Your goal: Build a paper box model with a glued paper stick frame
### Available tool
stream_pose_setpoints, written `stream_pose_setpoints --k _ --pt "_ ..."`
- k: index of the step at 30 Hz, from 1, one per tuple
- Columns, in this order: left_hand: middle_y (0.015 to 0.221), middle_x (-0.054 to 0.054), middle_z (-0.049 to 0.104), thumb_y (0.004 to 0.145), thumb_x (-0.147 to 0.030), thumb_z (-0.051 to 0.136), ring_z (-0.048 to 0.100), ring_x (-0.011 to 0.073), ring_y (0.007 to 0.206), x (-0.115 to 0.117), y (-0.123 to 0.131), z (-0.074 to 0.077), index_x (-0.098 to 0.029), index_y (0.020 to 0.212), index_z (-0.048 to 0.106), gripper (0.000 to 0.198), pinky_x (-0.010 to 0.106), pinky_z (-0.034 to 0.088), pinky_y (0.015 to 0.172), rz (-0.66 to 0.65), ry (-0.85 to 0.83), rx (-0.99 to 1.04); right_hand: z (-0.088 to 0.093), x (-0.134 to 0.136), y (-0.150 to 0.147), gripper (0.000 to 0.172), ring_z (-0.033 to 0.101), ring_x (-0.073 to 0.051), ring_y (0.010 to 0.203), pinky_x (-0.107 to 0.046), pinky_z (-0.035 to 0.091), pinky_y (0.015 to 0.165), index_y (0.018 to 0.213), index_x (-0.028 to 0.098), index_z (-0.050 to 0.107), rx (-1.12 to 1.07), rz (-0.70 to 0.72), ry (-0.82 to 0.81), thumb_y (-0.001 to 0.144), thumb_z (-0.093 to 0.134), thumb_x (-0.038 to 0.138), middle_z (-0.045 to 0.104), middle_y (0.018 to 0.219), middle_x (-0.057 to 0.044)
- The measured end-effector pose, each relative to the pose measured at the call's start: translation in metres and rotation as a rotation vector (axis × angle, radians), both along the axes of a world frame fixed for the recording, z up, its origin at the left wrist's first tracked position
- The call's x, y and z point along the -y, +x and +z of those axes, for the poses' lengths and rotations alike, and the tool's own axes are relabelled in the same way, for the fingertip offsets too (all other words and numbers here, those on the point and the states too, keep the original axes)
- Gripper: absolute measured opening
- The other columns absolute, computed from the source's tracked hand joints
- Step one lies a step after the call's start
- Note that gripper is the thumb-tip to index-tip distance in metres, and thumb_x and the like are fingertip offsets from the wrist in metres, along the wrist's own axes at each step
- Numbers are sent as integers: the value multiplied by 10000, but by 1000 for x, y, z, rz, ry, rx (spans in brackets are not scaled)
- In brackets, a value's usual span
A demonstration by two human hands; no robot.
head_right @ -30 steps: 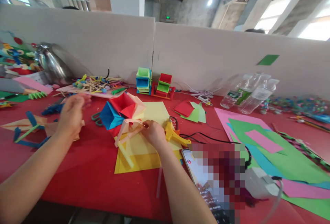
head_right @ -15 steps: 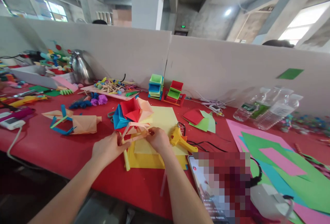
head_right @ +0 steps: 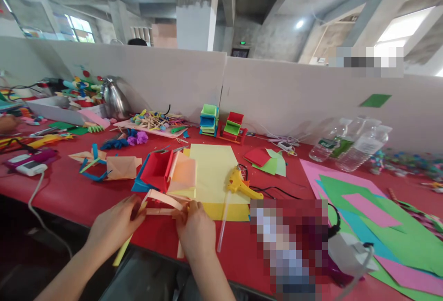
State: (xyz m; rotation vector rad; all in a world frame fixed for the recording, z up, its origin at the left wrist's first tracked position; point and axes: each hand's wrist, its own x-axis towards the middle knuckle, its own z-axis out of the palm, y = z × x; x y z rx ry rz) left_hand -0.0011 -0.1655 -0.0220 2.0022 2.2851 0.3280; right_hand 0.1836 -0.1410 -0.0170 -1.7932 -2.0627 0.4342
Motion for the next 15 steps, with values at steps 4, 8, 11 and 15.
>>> stream_pose_setpoints --k 4,8,11,15 --pt "953 61 624 859 -274 403 618 208 867 7 -2 -15 -213 904 564 179 262 421 621 -13 128 -28 -7 3 -1 123 631 -182 721 -223 344 537 846 188 580 -31 -56 22 807 475 241 670 830 -55" --pt "913 53 623 861 -293 426 622 206 827 5 -3 -20 -212 948 582 196 264 432 625 -7 155 -8 -9 -1 -2 98 640 -170 684 -211 319 494 869 208 561 -38 -117 18 813 493 251 679 764 -25" --pt "891 42 636 849 -274 449 625 193 824 3 -4 -20 -212 979 569 188 252 436 625 -20 171 39 -11 0 -4 70 648 -181 676 -218 312 483 827 214 544 4 -149 19 817 503 270 680 751 -15" --pt "844 40 642 839 -263 460 626 193 797 3 -6 -20 -208 917 573 148 253 440 616 -46 203 50 -16 4 -4 103 649 -182 662 -229 331 482 795 216 543 70 -135 81 842 487 289 674 773 -19"
